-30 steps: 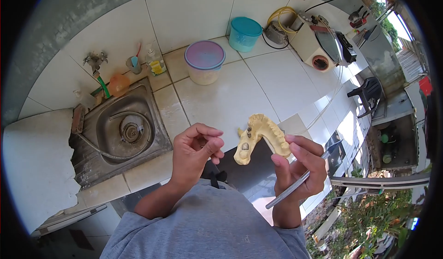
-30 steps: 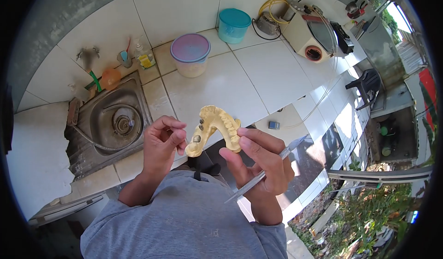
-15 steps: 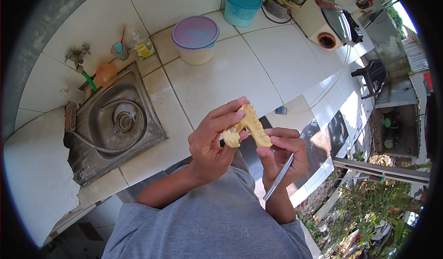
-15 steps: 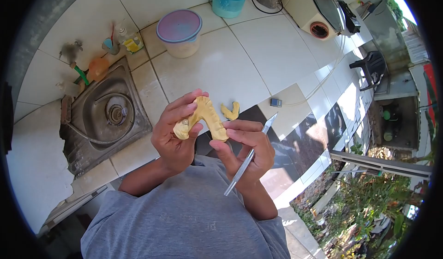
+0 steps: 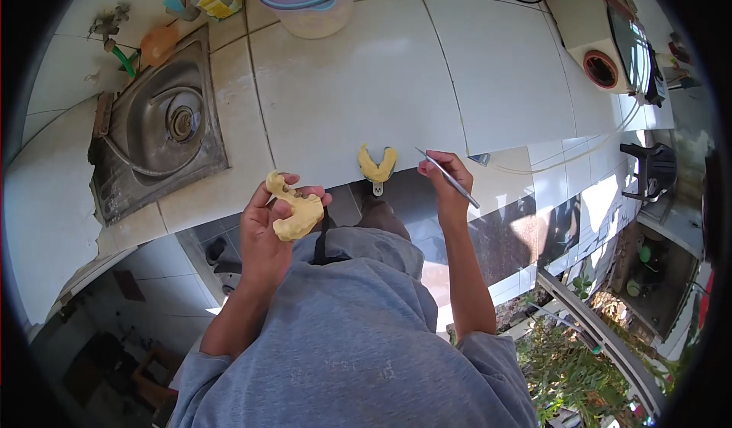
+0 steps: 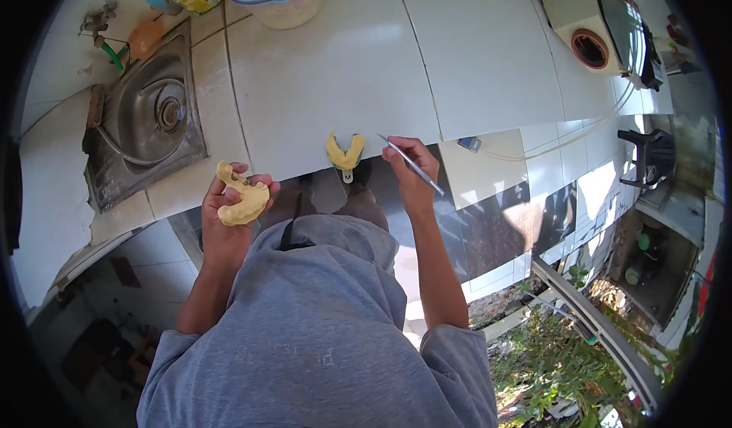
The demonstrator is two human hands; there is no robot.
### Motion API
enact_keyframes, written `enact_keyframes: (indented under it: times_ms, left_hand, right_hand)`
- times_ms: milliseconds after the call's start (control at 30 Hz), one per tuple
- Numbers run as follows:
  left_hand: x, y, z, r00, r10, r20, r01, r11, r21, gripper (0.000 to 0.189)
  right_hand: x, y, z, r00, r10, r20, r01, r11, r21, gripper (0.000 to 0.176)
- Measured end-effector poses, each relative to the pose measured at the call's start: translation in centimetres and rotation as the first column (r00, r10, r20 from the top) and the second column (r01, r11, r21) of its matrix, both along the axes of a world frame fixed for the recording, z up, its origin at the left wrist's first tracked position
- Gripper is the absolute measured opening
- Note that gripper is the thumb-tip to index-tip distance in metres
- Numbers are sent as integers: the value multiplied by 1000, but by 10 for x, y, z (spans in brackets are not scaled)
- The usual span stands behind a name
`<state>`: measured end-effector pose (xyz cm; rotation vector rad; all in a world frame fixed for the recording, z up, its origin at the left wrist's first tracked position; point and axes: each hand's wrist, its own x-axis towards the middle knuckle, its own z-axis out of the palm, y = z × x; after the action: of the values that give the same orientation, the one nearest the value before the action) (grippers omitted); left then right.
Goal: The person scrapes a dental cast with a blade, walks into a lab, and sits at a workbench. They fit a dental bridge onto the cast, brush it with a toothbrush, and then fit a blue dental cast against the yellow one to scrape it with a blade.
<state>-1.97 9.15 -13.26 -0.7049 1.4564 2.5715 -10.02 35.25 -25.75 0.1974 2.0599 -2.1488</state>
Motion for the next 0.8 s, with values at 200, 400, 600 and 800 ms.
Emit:
enact_keyframes:
  times_ms: [200,400,600,800]
  left_hand:
    - [13,38,13,993,114,-14,-114,993,4,48]
    - [24,45,10,981,191,-18,-191,982,-10,51]
    - [28,55,10,971,234,-43,-233,972,15,53]
    - [32,61,13,962,269,-36,-269,963,12,52]
  right_hand:
    - [-38,0,-39,979,159,125,-129,967,-218,9]
    - [-48,3,-52,935,336,116,-316,935,-162,7]
    - [-48,3,-45,921,377,95,-369,925,-90,9]
    - [-45,4,-58,923,383,42,-378,921,-101,11]
